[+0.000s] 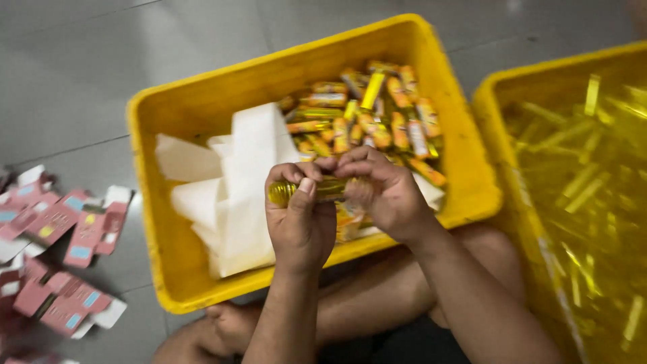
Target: Manually peeling adhesive labels from a roll and applying them to small yellow plastic bottles.
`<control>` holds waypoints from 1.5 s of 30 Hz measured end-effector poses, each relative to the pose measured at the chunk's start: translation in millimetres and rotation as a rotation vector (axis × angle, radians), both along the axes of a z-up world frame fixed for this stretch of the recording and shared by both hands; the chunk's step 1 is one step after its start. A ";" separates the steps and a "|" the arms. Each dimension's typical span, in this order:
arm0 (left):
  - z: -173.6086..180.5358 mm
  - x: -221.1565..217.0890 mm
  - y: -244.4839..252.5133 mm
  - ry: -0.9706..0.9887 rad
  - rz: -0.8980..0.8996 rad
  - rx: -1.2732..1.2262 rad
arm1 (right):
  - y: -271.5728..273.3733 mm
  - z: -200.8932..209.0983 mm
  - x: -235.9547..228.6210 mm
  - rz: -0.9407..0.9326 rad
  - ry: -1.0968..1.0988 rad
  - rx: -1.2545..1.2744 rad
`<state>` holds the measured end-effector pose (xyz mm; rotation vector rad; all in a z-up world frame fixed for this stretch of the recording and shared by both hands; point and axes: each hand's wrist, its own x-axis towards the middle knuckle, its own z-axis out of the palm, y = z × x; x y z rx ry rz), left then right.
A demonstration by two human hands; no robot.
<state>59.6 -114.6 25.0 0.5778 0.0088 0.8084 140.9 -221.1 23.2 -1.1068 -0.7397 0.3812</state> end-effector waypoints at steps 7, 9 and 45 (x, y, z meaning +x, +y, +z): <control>-11.2 31.5 -70.2 0.359 -0.255 0.331 | -114.9 -30.4 18.3 -0.307 -0.073 -0.253; -9.5 40.4 -85.7 0.544 -0.324 0.493 | -140.5 -37.1 22.9 -0.415 0.030 -0.226; -54.0 -62.3 61.1 1.307 0.024 1.643 | 17.9 -51.6 3.2 0.111 -0.878 -1.207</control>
